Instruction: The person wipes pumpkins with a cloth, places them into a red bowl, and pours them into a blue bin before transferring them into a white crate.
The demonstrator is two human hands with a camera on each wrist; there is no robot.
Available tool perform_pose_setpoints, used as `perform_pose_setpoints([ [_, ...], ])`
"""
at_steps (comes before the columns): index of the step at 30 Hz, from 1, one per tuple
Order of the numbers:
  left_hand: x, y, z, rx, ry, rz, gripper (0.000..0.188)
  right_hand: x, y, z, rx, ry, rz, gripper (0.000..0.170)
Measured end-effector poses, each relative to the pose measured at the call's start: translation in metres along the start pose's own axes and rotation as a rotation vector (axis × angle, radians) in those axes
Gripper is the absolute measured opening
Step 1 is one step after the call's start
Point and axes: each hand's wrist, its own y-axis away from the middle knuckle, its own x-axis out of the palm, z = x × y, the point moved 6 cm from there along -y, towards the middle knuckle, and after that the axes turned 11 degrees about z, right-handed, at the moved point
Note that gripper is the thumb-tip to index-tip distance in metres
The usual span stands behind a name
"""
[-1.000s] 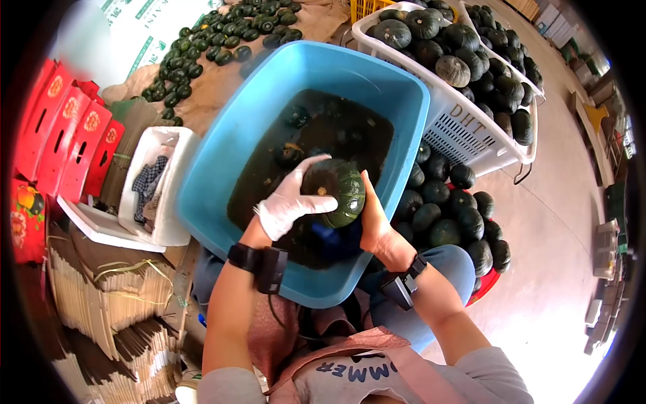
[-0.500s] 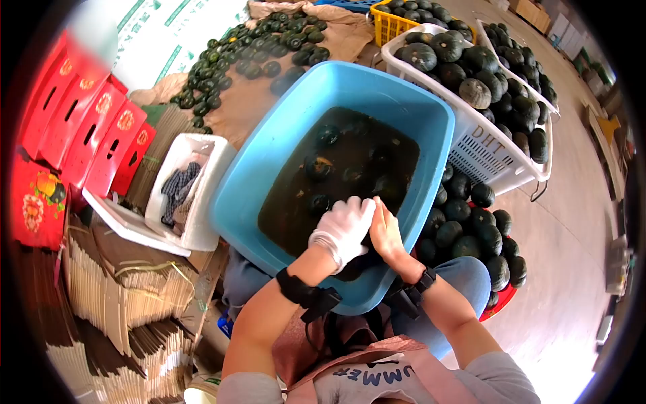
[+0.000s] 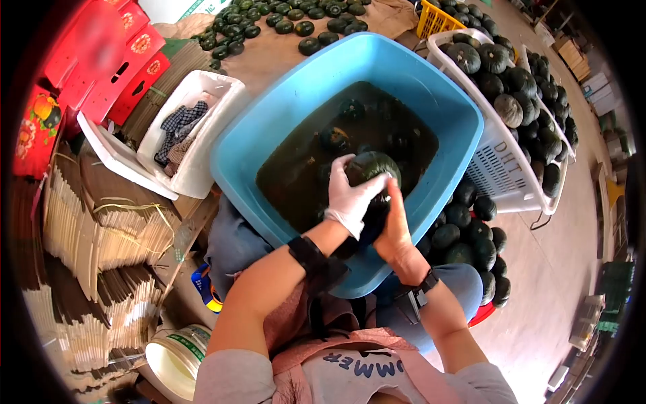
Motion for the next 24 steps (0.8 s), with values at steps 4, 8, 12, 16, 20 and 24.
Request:
perform_pose_setpoints([
  [4, -0.016, -0.038, -0.028, -0.525, 0.454, 0.105, 0.050, 0.006, 0.017, 0.007, 0.073, 0.499, 0.196, 0.039],
  [8, -0.027, -0.141, -0.135, -0.030, 0.688, -0.134, 0.081, -0.020, 0.011, 0.017, 0.040, 0.360, 0.112, 0.025],
  [12, -0.045, -0.220, -0.003, -0.118, -0.671, 0.396, 0.072, -0.020, 0.001, 0.022, -0.112, 0.553, 0.015, 0.046],
  [16, -0.050, -0.200, 0.096, -0.270, -1.563, 0.629, 0.099, -0.035, -0.019, 0.012, -0.338, 1.033, -0.055, 0.056],
  [20, -0.050, -0.189, 0.152, -0.517, -1.569, 0.546, 0.086, -0.070, -0.028, -0.016, -0.117, 0.860, -0.177, 0.087],
  [24, -0.065, -0.176, 0.234, -0.681, -1.555, 0.923, 0.085, -0.054, -0.020, 0.010, -0.122, 0.791, -0.236, 0.092],
])
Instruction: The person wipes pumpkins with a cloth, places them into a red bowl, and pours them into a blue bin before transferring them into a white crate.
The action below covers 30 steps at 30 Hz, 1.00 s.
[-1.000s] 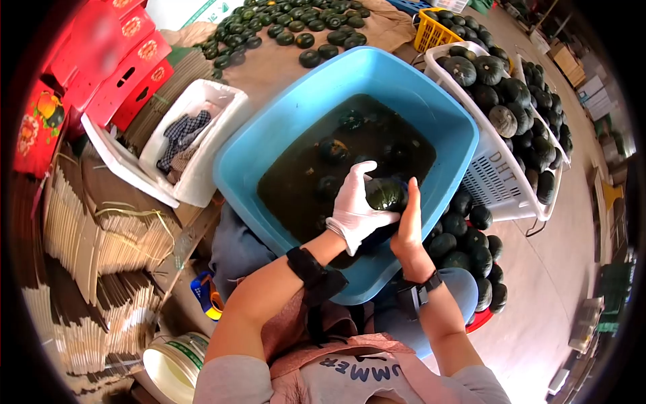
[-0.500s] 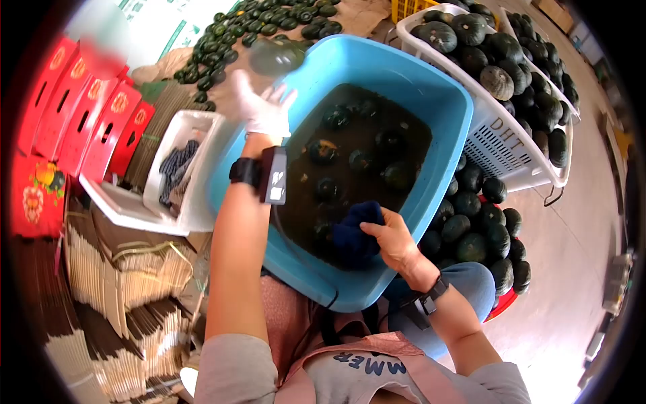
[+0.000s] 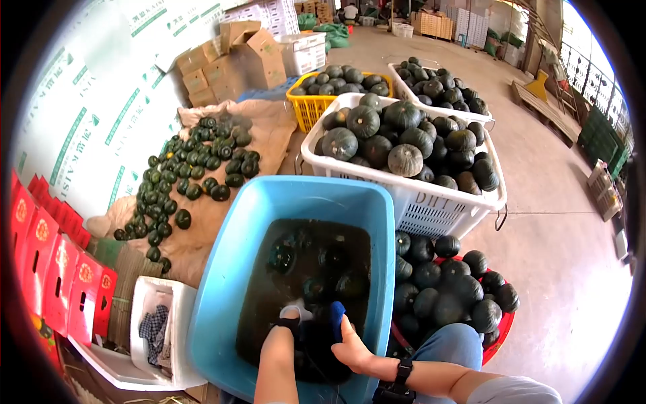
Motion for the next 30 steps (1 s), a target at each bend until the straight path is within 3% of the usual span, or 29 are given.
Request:
perform_pose_setpoints([
  [1, -0.008, 0.013, -0.002, -0.006, -0.012, -0.017, 0.085, -0.002, -0.001, -0.001, -0.022, -0.031, -0.059, 0.092],
  [3, -0.021, 0.044, -0.016, 0.237, 0.201, -0.007, 0.079, -0.006, 0.001, 0.008, -0.071, -0.091, -0.138, 0.090],
  [4, -0.018, 0.048, -0.017, 0.236, 0.189, -0.022, 0.079, -0.009, 0.004, 0.014, -0.089, -0.098, -0.137, 0.090],
  [5, 0.000, 0.055, -0.018, 0.339, 0.782, 0.217, 0.069, -0.009, 0.006, 0.021, -0.130, -0.122, -0.064, 0.092],
  [6, -0.002, 0.091, -0.039, 0.407, 1.140, 0.328, 0.069, -0.006, 0.007, 0.029, -0.175, -0.143, 0.011, 0.094],
  [7, -0.004, 0.132, -0.063, 0.441, 1.499, 0.454, 0.072, -0.002, 0.009, 0.040, -0.290, 0.061, 0.054, 0.091],
  [8, -0.012, 0.207, -0.100, 0.443, 1.630, 0.452, 0.076, 0.005, 0.010, 0.042, -0.400, 0.268, 0.092, 0.089],
  [9, -0.005, 0.198, -0.092, 0.611, 1.541, 0.456, 0.066, 0.019, 0.001, 0.028, -0.533, 0.573, 0.026, 0.082],
  [10, 0.009, 0.195, -0.093, 1.095, 1.881, 1.054, 0.055, 0.026, 0.027, 0.061, -0.399, 0.909, 0.036, 0.070],
  [11, 0.014, 0.196, -0.092, 1.016, 2.264, 0.893, 0.048, 0.026, 0.031, 0.072, -0.492, 0.919, 0.008, 0.065],
  [12, 0.017, 0.209, -0.102, 1.085, 2.248, 0.800, 0.047, 0.024, 0.033, 0.076, -0.578, 0.929, -0.021, 0.060],
  [13, 0.019, 0.223, -0.113, 1.148, 2.231, 0.704, 0.046, 0.020, 0.026, 0.076, -0.583, 0.784, 0.014, 0.055],
  [14, 0.021, 0.238, -0.124, 1.205, 2.214, 0.606, 0.045, 0.014, 0.005, 0.068, -0.703, 0.553, -0.071, 0.056],
  [15, 0.016, 0.291, -0.139, 0.879, 1.738, 0.259, 0.050, 0.008, -0.004, 0.064, -0.516, 0.417, -0.017, 0.055],
  [16, 0.014, 0.323, -0.136, 0.558, 1.233, -0.033, 0.068, -0.001, -0.011, 0.066, -0.328, 0.283, 0.037, 0.056],
  [18, 0.018, 0.283, -0.107, 0.875, 1.137, -0.263, 0.034, 0.003, -0.020, 0.039, 0.114, -0.708, 0.248, 0.055],
  [19, 0.009, 0.319, -0.128, 0.890, 0.968, -0.424, 0.027, 0.008, -0.027, 0.021, 0.216, -0.929, 0.389, 0.048],
  [20, -0.001, 0.355, -0.151, 0.898, 0.794, -0.581, 0.020, 0.014, -0.036, 0.007, 0.174, -0.992, 0.451, 0.046],
  [21, -0.001, 0.347, -0.143, 0.908, 0.824, -0.577, 0.020, 0.016, -0.025, 0.015, 0.148, -0.998, 0.399, 0.045],
  [23, -0.003, 0.348, -0.136, 0.895, 0.773, -0.796, 0.025, 0.017, -0.005, 0.036, 0.115, -0.920, 0.252, 0.046],
  [24, -0.003, 0.329, -0.123, 0.847, 0.702, -0.917, 0.028, 0.018, 0.028, 0.061, 0.291, -0.860, 0.155, 0.052],
  [26, -0.005, 0.302, -0.100, 0.568, 0.644, -0.982, 0.036, 0.025, -0.006, 0.032, -0.198, -0.598, 0.006, 0.064],
  [27, -0.002, 0.287, -0.093, 0.485, 0.654, -0.994, 0.038, 0.027, 0.013, 0.058, -0.229, -0.658, 0.183, 0.070],
  [28, -0.001, 0.278, -0.092, 0.401, 0.670, -1.006, 0.039, 0.017, 0.009, 0.066, -0.222, -0.637, 0.185, 0.070],
  [30, 0.007, 0.293, -0.110, 0.548, 0.401, -1.280, 0.046, 0.002, 0.003, 0.068, -0.190, -0.495, 0.086, 0.083],
])
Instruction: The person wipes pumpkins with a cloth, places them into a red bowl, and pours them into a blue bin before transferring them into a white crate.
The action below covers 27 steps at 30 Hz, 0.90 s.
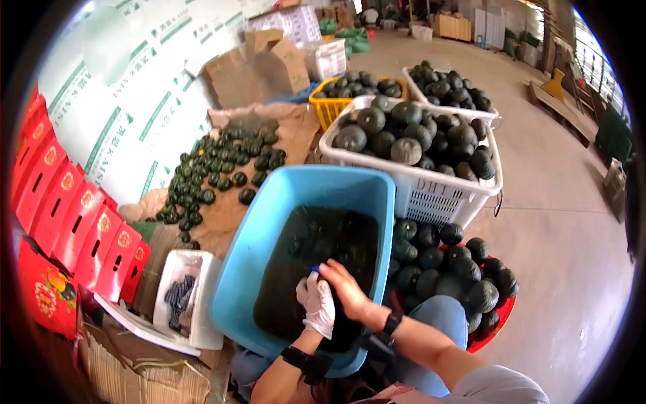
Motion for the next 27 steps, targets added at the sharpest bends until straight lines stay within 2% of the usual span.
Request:
perform_pose_setpoints([
  [1, -0.006, -0.009, -0.010, 0.007, 0.011, 0.018, 0.050, -0.013, -0.006, -0.004, 0.010, 0.057, -0.072, 0.077],
  [2, -0.025, -0.023, -0.028, -0.071, 0.320, 0.077, 0.048, -0.022, -0.013, -0.009, -0.046, 0.020, -0.035, 0.062],
  [3, -0.036, -0.028, -0.031, -0.183, 0.685, 0.088, 0.049, -0.028, -0.025, -0.021, -0.018, -0.232, 0.090, 0.049],
  [4, -0.038, -0.025, -0.026, -0.306, 1.048, 0.071, 0.053, -0.015, -0.017, -0.010, 0.063, -0.371, 0.163, 0.043],
  [5, -0.029, -0.028, -0.014, -0.302, 1.168, 0.115, 0.052, -0.010, -0.016, -0.008, 0.114, -0.340, 0.076, 0.044],
  [6, -0.010, -0.026, -0.003, -0.275, 1.207, 0.276, 0.049, -0.012, -0.020, -0.016, 0.180, -0.309, 0.059, 0.045],
  [8, 0.003, -0.012, -0.001, -0.418, 1.416, 0.080, 0.045, -0.015, -0.019, -0.015, 0.132, -0.070, -0.077, 0.050],
  [10, 0.012, -0.008, 0.012, -0.448, 1.529, -0.036, 0.042, -0.018, -0.019, -0.006, 0.023, 0.474, -0.184, 0.056],
  [11, 0.014, -0.006, 0.019, -0.456, 1.559, -0.121, 0.035, -0.016, -0.014, -0.004, 0.005, 0.692, -0.195, 0.053],
  [12, -0.001, -0.010, 0.005, -0.452, 1.401, -0.169, 0.029, 0.000, -0.004, 0.007, -0.152, 0.837, -0.200, 0.045],
  [14, -0.002, -0.010, 0.011, -0.465, 1.361, -0.198, 0.023, 0.010, 0.007, 0.004, -0.194, 0.710, -0.141, 0.041],
  [16, -0.006, -0.010, 0.015, -0.563, 1.405, -0.167, 0.019, 0.018, 0.017, -0.001, -0.415, 0.754, -0.106, 0.044],
  [17, 0.009, -0.011, 0.033, -0.631, 1.539, -0.081, 0.020, 0.023, 0.025, -0.007, -0.432, 0.791, -0.034, 0.046],
  [18, 0.011, -0.018, 0.032, -0.696, 1.671, 0.011, 0.027, 0.033, 0.036, -0.006, -0.501, 0.937, 0.002, 0.046],
  [20, 0.010, -0.006, 0.029, -0.927, 1.798, 0.112, 0.039, 0.047, 0.049, -0.002, -0.584, 1.261, 0.198, 0.046],
  [21, 0.009, -0.002, 0.030, -0.983, 1.713, 0.063, 0.046, 0.054, 0.057, 0.002, -0.636, 1.281, 0.266, 0.047],
  [22, -0.004, -0.002, 0.007, -1.051, 1.653, 0.112, 0.046, 0.052, 0.059, -0.003, -0.582, 1.438, 0.241, 0.046],
  [24, 0.003, -0.001, 0.022, -0.955, 1.706, 0.027, 0.041, 0.054, 0.054, 0.008, -0.628, 1.602, 0.323, 0.046],
  [25, 0.029, -0.006, 0.041, -0.457, 1.888, 0.188, 0.035, 0.055, 0.047, 0.016, -0.664, 1.543, 0.342, 0.045],
  [26, 0.048, -0.001, 0.055, 0.054, 2.053, 0.363, 0.030, 0.055, 0.035, 0.025, -0.738, 1.454, 0.238, 0.040],
  [27, 0.041, 0.000, 0.047, -0.146, 1.668, 0.214, 0.031, 0.044, 0.013, 0.025, -0.526, 1.320, 0.250, 0.038],
])
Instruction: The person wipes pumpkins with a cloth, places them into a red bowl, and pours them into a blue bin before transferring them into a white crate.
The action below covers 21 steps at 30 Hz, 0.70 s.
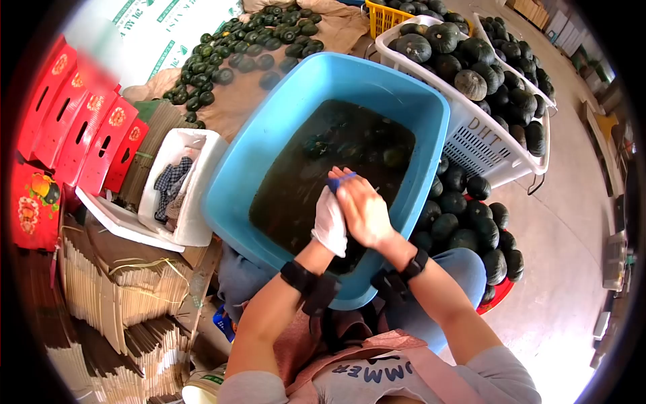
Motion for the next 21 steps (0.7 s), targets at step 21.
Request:
perform_pose_setpoints([
  [21, 0.083, -0.001, -0.065, 0.079, -0.696, -0.120, 0.041, 0.043, 0.022, -0.085, 0.824, -1.689, -0.262, 0.028],
])
